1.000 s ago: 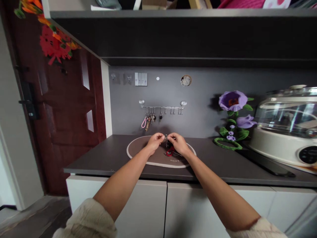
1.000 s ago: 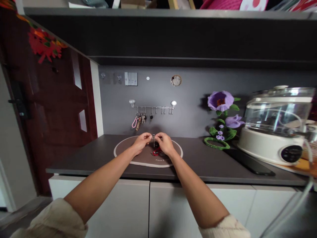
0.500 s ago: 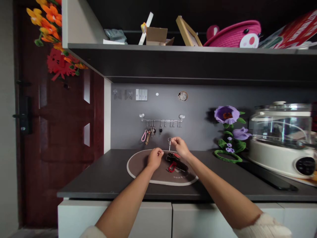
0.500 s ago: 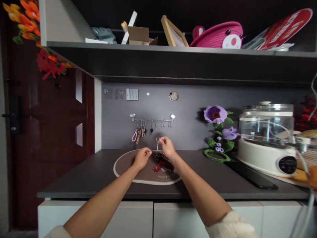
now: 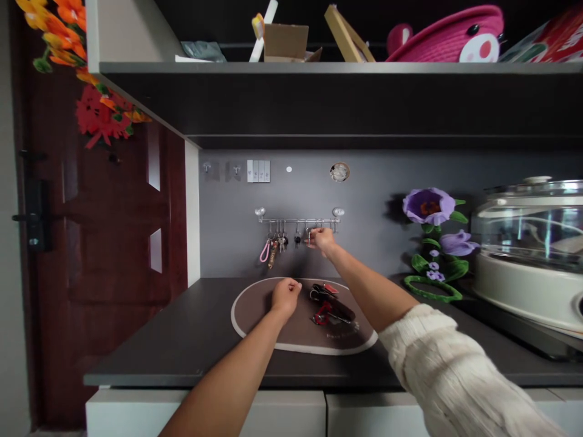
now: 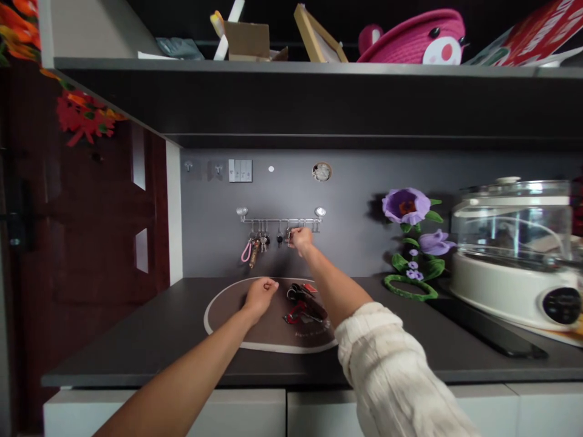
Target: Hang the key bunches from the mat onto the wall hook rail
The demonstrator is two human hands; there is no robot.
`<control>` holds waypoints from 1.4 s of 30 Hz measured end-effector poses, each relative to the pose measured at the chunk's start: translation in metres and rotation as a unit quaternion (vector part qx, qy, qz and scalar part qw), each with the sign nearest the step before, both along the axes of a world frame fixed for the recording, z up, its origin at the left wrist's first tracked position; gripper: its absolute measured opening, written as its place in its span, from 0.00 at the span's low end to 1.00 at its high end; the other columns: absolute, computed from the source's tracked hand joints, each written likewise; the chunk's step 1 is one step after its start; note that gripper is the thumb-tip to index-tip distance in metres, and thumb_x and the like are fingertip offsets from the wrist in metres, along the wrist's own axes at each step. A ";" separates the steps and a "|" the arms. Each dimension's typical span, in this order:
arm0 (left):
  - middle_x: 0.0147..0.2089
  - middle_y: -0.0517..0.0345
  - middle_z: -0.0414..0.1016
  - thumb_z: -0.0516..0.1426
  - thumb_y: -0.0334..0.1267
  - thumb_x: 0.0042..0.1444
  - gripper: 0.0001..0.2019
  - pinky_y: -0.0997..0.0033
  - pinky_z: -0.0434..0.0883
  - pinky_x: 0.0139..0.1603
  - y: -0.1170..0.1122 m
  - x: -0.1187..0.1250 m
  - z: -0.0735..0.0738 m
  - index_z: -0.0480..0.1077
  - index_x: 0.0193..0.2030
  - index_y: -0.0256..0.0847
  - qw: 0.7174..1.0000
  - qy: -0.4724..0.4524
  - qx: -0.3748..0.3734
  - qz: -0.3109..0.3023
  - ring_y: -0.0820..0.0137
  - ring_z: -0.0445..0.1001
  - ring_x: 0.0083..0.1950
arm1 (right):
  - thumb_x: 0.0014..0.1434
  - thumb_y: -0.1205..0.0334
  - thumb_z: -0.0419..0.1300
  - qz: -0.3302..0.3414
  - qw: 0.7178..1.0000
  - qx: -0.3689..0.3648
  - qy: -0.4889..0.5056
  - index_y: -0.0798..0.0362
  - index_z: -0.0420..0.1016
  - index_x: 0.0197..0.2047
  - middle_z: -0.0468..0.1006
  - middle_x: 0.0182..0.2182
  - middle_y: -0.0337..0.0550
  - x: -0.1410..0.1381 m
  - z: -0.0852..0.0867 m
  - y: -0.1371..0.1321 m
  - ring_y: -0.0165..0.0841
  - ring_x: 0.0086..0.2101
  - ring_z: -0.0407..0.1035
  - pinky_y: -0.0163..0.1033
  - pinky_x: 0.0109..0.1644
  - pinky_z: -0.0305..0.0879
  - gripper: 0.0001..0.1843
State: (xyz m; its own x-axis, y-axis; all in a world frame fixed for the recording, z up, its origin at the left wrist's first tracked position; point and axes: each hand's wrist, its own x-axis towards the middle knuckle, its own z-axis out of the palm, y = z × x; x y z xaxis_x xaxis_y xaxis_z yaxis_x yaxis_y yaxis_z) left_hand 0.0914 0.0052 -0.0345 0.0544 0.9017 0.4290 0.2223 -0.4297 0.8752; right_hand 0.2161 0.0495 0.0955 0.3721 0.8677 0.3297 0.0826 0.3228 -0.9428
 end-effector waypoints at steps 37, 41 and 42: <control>0.22 0.61 0.67 0.56 0.32 0.45 0.03 0.75 0.62 0.32 -0.001 -0.001 0.000 0.69 0.25 0.36 0.999 -0.033 -0.011 -0.027 0.76 0.64 0.27 | 0.50 0.67 0.53 -0.124 0.981 0.000 -0.147 0.56 0.68 0.24 0.71 0.20 0.41 0.002 -0.027 0.027 0.29 0.26 0.68 0.35 0.34 0.66 0.06; 0.22 0.61 0.67 0.56 0.32 0.45 0.02 0.75 0.62 0.32 -0.001 -0.003 0.000 0.69 0.25 0.36 0.998 -0.044 0.000 -0.039 0.76 0.64 0.27 | 0.51 0.65 0.52 -0.154 0.963 0.006 -0.222 0.57 0.72 0.29 0.76 0.29 0.47 0.004 -0.026 0.008 0.33 0.32 0.70 0.38 0.40 0.63 0.08; 0.22 0.61 0.67 0.56 0.31 0.45 0.02 0.75 0.62 0.33 -0.001 -0.004 0.000 0.69 0.25 0.36 0.998 -0.048 0.002 -0.045 0.76 0.64 0.27 | 0.51 0.65 0.52 -0.152 0.961 0.005 -0.232 0.57 0.72 0.30 0.76 0.30 0.47 0.005 -0.026 0.002 0.34 0.33 0.70 0.37 0.40 0.63 0.09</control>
